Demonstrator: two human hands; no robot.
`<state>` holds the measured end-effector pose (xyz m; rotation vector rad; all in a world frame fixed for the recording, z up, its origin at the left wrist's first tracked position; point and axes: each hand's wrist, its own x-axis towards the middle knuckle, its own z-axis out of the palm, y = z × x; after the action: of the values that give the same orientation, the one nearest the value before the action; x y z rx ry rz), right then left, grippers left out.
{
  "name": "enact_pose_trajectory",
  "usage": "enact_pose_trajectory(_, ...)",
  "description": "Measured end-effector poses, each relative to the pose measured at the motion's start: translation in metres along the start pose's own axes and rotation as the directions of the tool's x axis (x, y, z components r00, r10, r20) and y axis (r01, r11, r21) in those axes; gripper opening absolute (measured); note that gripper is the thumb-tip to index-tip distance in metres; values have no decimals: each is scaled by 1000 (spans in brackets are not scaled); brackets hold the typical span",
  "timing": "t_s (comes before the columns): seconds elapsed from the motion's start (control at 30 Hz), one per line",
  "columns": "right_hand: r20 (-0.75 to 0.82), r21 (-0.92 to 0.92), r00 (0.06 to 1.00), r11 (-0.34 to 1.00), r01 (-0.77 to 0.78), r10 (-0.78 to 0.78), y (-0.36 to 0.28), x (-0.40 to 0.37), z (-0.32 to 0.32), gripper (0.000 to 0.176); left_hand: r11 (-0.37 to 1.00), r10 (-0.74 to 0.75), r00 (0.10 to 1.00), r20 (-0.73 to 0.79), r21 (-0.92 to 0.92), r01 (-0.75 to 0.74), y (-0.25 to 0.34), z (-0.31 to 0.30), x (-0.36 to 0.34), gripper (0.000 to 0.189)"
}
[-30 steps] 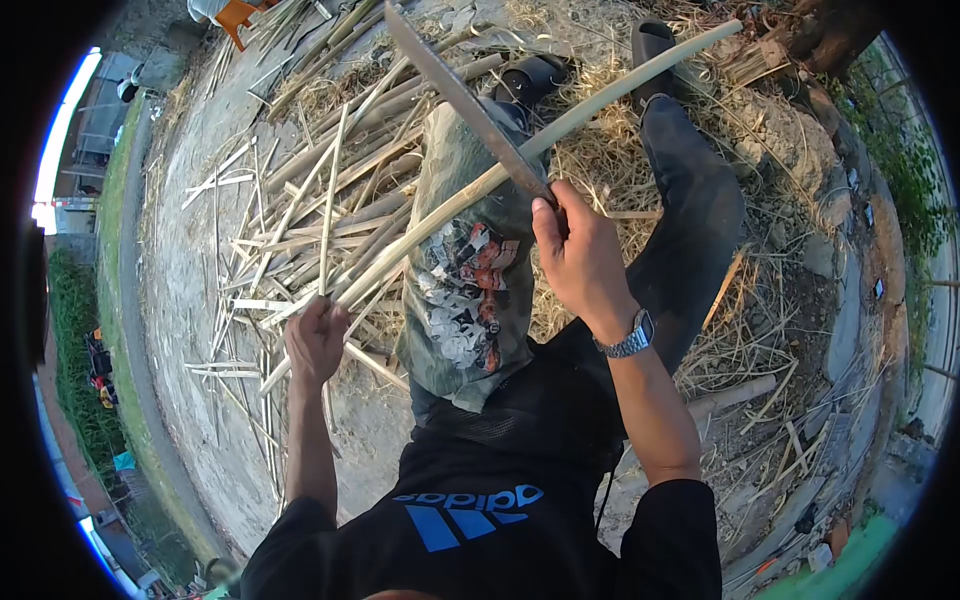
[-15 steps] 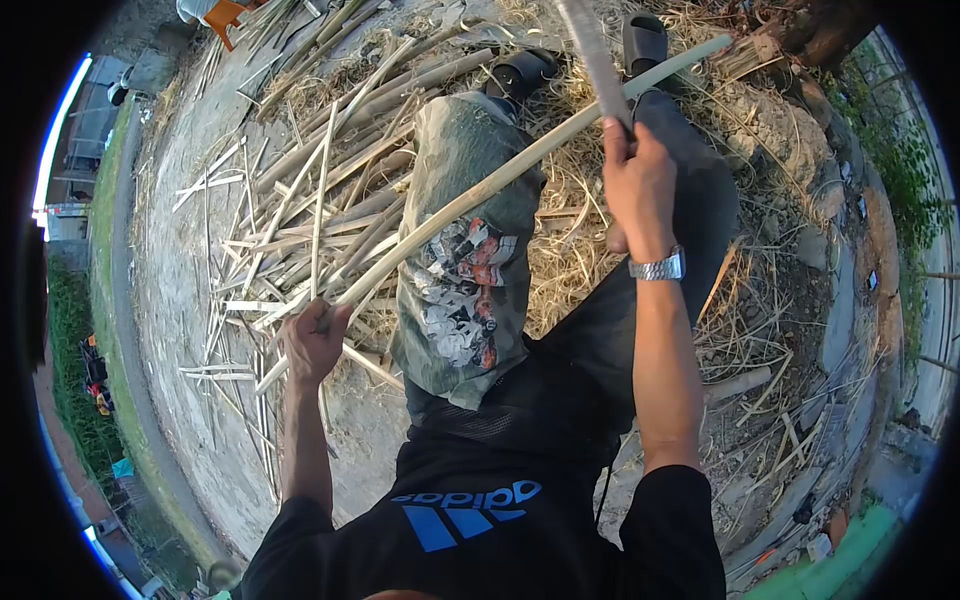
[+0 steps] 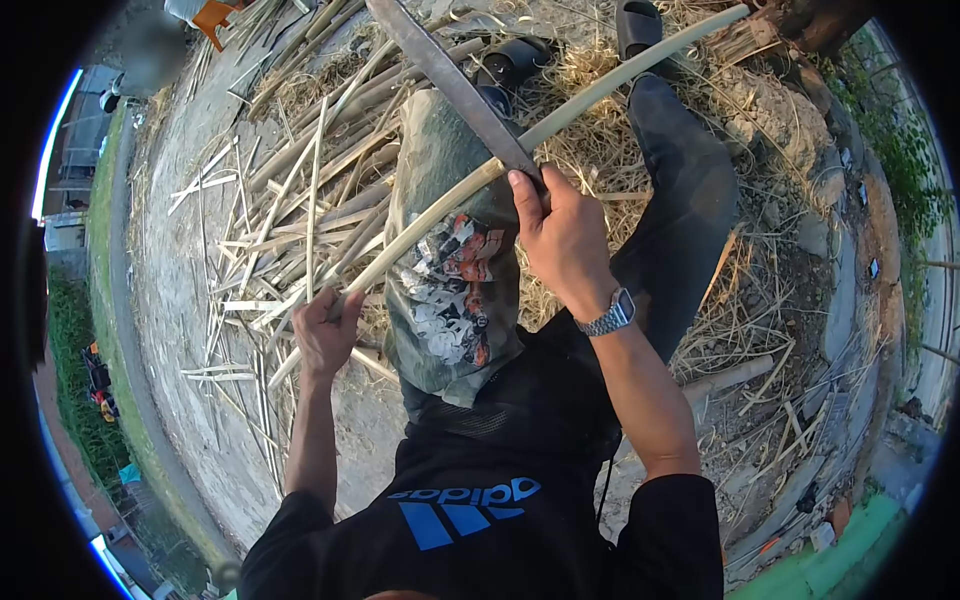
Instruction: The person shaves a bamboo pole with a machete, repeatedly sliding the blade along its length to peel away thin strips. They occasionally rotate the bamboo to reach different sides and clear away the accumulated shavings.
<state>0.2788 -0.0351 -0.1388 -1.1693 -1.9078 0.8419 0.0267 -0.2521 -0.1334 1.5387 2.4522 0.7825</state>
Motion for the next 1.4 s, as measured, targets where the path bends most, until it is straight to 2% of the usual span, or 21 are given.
enact_pose_trajectory(0.07,77,-83,996,996,-45,51,-1,14,-14,33,1000,22,999,-32,-18,-22,-1,1,-2,55)
enact_pose_trajectory(0.2,-142,-7,987,997,-74,72,3,38,-4,36,1000,8,1000,-25,-13,-8,-3,3,1,55)
enact_pose_trajectory(0.27,17,-21,998,998,-55,55,-7,20,8,37,998,-44,998,-40,-54,42,9,10,10,55)
enact_pose_trajectory(0.3,1,132,1000,991,-7,7,-5,20,4,37,998,3,999,-53,-62,-6,12,12,14,54)
enact_pose_trajectory(0.4,17,-12,1000,1000,-21,22,-4,41,-28,34,999,-45,999,-24,-32,44,15,4,12,52)
enact_pose_trajectory(0.47,-138,-61,985,991,-118,108,6,68,-42,41,996,-63,995,-76,-68,58,-15,7,14,57)
enact_pose_trajectory(0.53,-166,-36,972,984,-173,165,20,82,-34,45,998,-58,994,-88,-44,54,-12,10,19,56)
enact_pose_trajectory(0.6,-2,-53,1000,998,13,-13,4,46,4,44,997,-54,993,-105,-53,49,-10,11,23,56)
enact_pose_trajectory(0.67,109,-14,992,998,61,-59,-12,34,4,40,997,-25,991,-133,-74,15,-16,12,28,55)
enact_pose_trajectory(0.73,142,-66,989,997,-32,41,-10,48,-11,41,999,-27,993,-115,-47,22,-17,7,19,52)
enact_pose_trajectory(0.77,40,-96,999,995,4,-1,-1,64,-16,42,998,-37,993,-114,-47,32,-17,6,19,52)
enact_pose_trajectory(0.87,-14,-45,973,972,-233,232,1,88,-24,43,999,-23,995,-100,-31,20,-9,3,25,51)
enact_pose_trajectory(0.93,101,-76,992,994,82,-74,-16,40,3,43,1000,14,994,-107,-7,-14,4,9,35,52)
enact_pose_trajectory(0.97,180,-125,982,989,76,-52,-18,28,5,42,999,-7,996,-90,-38,3,-9,11,35,53)
enact_pose_trajectory(1.07,159,-127,987,992,11,10,-15,54,-19,43,997,62,992,-112,-45,-67,-4,7,28,50)
enact_pose_trajectory(1.1,58,-124,994,989,-81,89,-13,71,-26,43,999,7,998,-62,-45,-10,-11,5,25,49)
enact_pose_trajectory(1.13,-28,-142,999,989,-32,29,-1,91,-31,44,999,-19,998,-62,-49,16,-7,6,23,47)
enact_pose_trajectory(1.2,4,-154,998,986,-64,66,-4,74,-15,43,999,35,993,-117,-5,-35,0,9,25,54)
enact_pose_trajectory(1.23,72,-126,996,991,51,-42,-14,52,-2,41,999,47,989,-140,-11,-49,0,10,30,54)
enact_pose_trajectory(1.33,276,-120,960,990,73,-37,-23,37,-3,39,998,57,990,-132,-7,-58,-2,8,27,54)
enact_pose_trajectory(1.4,119,-53,993,998,-18,25,-21,57,-12,39,999,29,986,-162,20,-27,3,6,19,54)
